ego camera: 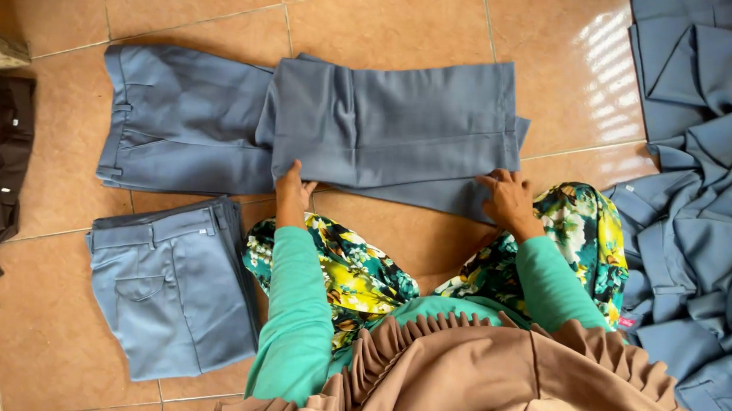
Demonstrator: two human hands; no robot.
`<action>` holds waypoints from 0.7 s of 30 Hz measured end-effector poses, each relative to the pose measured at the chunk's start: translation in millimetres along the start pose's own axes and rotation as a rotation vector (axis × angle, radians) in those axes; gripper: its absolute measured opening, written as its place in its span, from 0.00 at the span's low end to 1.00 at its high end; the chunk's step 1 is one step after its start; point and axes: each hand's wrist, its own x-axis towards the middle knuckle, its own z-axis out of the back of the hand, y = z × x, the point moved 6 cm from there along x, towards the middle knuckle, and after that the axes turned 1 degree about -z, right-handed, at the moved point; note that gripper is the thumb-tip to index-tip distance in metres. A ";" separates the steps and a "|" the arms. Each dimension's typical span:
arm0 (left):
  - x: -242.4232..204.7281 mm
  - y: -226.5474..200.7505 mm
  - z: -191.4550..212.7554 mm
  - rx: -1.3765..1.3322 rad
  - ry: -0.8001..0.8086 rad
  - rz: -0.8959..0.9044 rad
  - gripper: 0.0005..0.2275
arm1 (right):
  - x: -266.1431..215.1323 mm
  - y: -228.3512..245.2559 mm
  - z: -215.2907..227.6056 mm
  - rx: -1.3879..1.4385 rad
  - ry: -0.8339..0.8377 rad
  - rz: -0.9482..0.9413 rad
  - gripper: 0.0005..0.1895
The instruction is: A person sitting on a tiled floor folds several pairs of grey trousers into neat rectangular shapes and stacks them.
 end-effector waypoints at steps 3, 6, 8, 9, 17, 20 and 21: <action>-1.1 22.8 10.8 0.097 -0.064 -0.041 0.39 | -6.5 -19.2 -15.9 0.420 0.227 -0.176 0.31; 26.9 42.0 28.9 0.180 -0.158 -0.092 0.38 | 8.2 -46.6 -12.1 0.728 -0.120 -0.244 0.20; 30.4 39.6 35.7 0.441 -0.175 -0.121 0.38 | 21.9 -58.4 -5.3 0.724 -0.223 -0.371 0.17; 38.3 48.6 40.3 0.442 -0.173 -0.122 0.38 | 28.5 -56.8 3.2 0.725 -0.225 -0.372 0.17; -1.4 31.0 28.7 0.447 -0.191 -0.345 0.30 | 92.2 -86.1 -57.0 0.735 0.051 -0.598 0.35; 34.6 57.5 38.2 0.458 -0.166 -0.277 0.29 | 105.9 -108.9 -106.6 0.741 0.084 -0.582 0.30; 44.4 65.5 38.3 0.449 -0.174 -0.273 0.29 | 110.4 -109.7 -113.4 0.736 0.089 -0.572 0.30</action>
